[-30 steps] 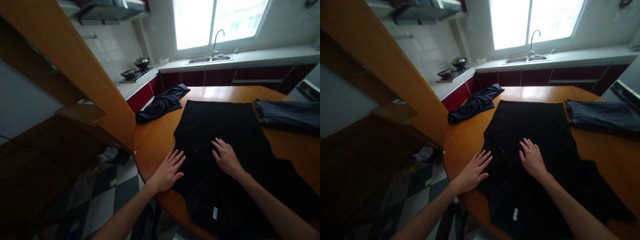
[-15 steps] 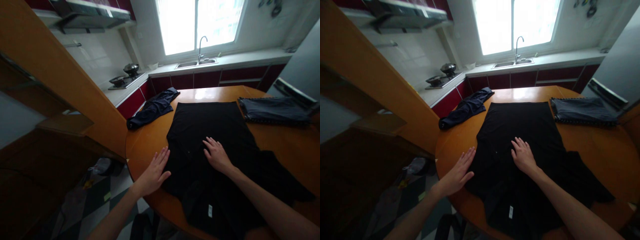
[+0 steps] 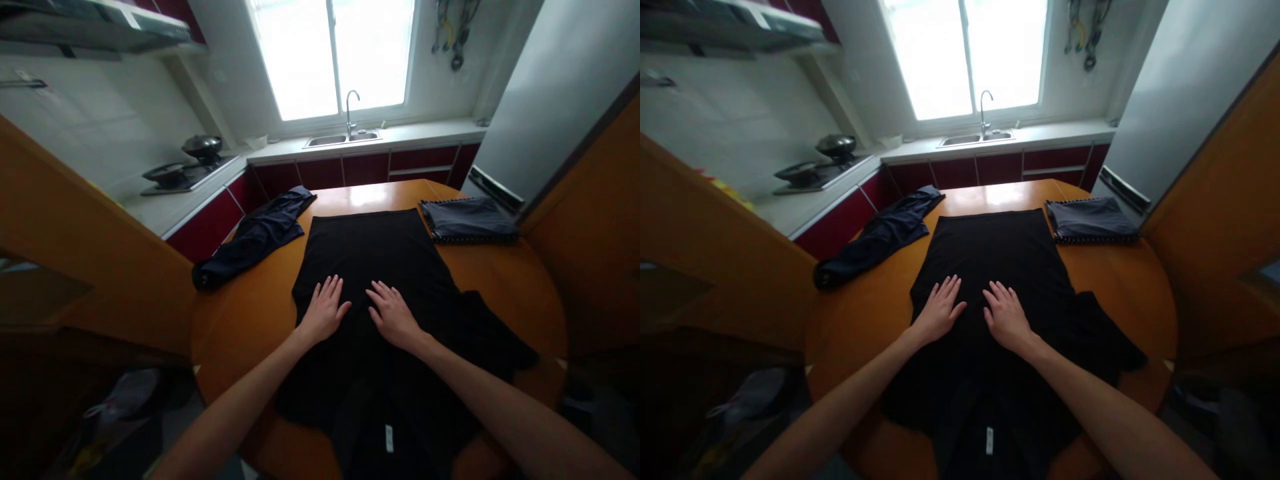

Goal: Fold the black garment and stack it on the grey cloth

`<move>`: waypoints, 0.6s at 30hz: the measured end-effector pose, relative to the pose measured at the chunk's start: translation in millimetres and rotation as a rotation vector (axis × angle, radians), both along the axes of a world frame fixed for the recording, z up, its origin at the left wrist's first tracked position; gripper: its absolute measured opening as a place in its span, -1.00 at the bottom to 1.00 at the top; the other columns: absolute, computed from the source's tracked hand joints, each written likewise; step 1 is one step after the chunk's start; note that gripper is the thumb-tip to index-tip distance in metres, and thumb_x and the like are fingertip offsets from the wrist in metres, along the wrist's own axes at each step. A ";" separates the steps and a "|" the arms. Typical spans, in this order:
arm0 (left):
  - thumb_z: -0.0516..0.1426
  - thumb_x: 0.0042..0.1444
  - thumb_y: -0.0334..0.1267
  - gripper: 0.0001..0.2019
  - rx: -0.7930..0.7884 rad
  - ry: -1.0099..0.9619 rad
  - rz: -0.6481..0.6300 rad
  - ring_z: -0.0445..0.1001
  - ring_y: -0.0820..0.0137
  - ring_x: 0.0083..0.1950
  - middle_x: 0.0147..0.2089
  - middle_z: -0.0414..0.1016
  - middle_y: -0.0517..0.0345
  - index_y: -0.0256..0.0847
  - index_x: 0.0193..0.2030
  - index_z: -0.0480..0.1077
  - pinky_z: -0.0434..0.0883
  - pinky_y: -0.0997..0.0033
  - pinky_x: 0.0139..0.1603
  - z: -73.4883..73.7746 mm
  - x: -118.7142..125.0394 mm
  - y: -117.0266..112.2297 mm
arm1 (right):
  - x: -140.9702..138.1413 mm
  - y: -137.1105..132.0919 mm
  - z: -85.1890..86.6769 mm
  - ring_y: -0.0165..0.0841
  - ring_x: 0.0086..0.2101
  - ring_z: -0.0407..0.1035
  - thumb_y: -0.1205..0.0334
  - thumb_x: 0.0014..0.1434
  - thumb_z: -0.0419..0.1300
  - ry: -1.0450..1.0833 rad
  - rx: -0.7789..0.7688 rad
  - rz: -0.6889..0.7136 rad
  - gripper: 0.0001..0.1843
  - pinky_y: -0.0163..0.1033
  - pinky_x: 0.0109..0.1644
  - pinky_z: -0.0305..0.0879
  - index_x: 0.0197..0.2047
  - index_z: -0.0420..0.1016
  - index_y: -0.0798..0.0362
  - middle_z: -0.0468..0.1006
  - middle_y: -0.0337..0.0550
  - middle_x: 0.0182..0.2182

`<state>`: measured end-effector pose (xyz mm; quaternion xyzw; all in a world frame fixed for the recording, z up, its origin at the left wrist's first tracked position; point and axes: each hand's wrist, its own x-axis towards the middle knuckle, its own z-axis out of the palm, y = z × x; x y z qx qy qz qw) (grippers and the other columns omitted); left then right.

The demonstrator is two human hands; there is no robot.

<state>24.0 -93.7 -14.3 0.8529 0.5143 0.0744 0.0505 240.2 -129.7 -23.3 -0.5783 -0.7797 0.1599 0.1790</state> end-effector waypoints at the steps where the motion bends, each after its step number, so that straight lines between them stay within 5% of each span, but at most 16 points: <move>1: -0.12 0.43 -0.04 -0.42 0.021 -0.007 0.002 -0.10 0.16 0.54 0.51 0.01 -0.10 -0.31 0.47 0.05 -0.04 -0.05 0.48 -4.3 -1.9 -0.8 | -0.3 0.1 0.0 -0.16 0.39 -0.04 0.21 0.33 0.01 0.008 0.003 0.001 -0.45 0.07 0.45 -0.15 0.34 0.32 0.12 0.15 0.02 0.40; 13: -0.12 0.38 -0.07 -0.44 0.117 -0.033 -0.040 0.08 0.07 0.48 0.46 0.14 -0.11 -0.28 0.41 0.19 0.10 -0.14 0.41 -29.5 -13.8 19.6 | -0.7 2.2 11.6 -0.16 0.40 -0.06 0.18 0.33 0.06 0.072 0.012 -0.004 -0.46 0.09 0.45 -0.18 0.33 0.31 0.12 0.15 0.07 0.40; 18: -0.14 0.35 -0.04 -0.41 0.142 -0.015 -0.063 0.06 0.06 0.49 0.46 0.15 -0.11 -0.29 0.39 0.23 0.10 -0.15 0.41 -40.0 -18.2 29.7 | 9.2 -4.5 41.4 -0.12 0.36 0.06 0.11 0.33 0.09 0.191 -0.061 -0.011 -0.43 0.05 0.41 0.02 0.33 0.30 0.19 0.22 0.17 0.36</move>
